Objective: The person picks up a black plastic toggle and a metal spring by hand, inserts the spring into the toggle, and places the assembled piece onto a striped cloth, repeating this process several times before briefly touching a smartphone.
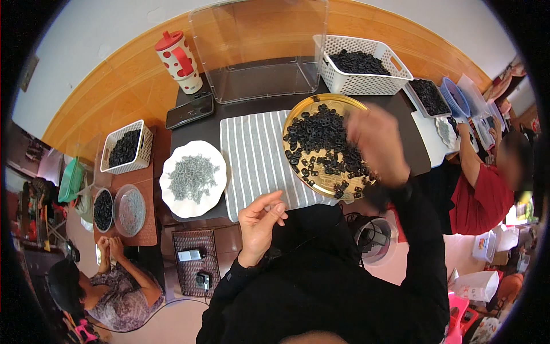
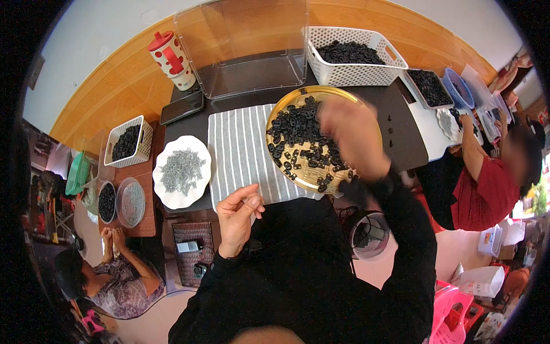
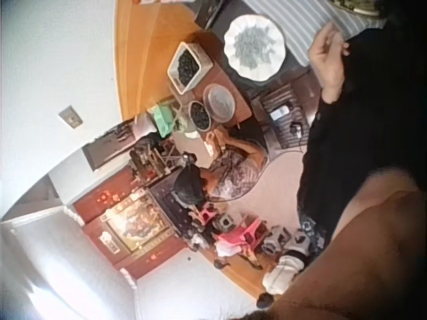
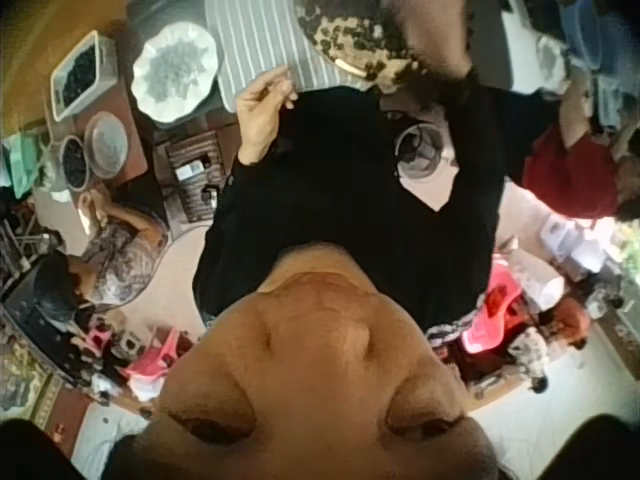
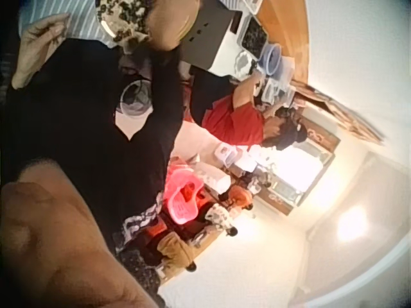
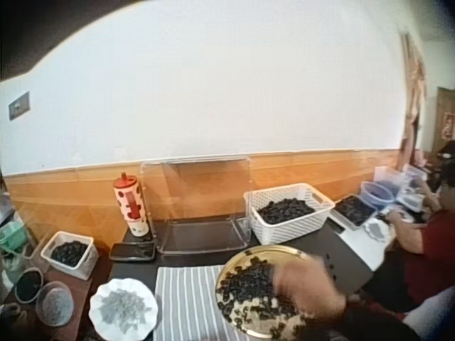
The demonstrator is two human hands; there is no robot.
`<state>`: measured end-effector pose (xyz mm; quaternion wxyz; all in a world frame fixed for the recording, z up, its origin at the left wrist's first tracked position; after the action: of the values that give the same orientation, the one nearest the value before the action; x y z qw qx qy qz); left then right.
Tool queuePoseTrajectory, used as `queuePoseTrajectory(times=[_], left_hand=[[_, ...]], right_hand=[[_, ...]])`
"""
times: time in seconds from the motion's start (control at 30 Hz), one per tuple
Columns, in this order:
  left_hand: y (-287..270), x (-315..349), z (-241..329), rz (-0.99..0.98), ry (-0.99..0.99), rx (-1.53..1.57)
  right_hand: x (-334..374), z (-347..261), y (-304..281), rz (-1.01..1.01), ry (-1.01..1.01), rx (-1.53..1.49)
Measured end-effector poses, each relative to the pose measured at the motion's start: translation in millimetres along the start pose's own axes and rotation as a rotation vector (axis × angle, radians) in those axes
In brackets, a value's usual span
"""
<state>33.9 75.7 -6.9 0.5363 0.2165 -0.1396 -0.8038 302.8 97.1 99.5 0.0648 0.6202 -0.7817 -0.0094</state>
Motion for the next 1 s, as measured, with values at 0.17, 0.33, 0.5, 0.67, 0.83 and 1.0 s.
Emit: queuePoseTrajectory(times=[0.17,0.33,0.5,0.67,0.83,1.0], left_hand=[[7.5,-2.3,-2.3,-0.006,-0.040,-0.013],[-6.5,3.5,-10.0,0.036,-0.080,-0.026],[-2.3,-0.3,-18.1,-0.018,-0.122,-0.081],[13.1,-0.3,-27.0,-0.056,-0.148,-0.106],[23.5,2.5,-28.3,-0.102,-0.151,-0.140],[20.3,3.8,-28.7,-0.078,-0.163,-0.171]], right_hand=[[-52.4,-42.2,-58.0,0.277,-0.010,-0.108],[-6.6,18.6,-28.3,-0.020,0.169,0.424],[41.8,43.7,-6.4,-0.016,-0.198,0.893],[50.6,53.3,21.8,-0.024,-0.375,1.069],[43.1,62.1,35.8,0.009,-0.401,1.263],[45.5,69.7,38.2,-0.055,-0.246,1.201]])
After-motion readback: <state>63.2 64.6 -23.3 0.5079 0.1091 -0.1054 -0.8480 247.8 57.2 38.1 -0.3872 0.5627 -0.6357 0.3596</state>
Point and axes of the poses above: each hand's wrist, its own x-axis away from the middle knuckle, its own y-axis out of the palm, z = x × y, the point moved 9 cm from there along -x, towards the middle knuckle, and after that the axes turned 11 degrees about y, right-handed, at the moved point
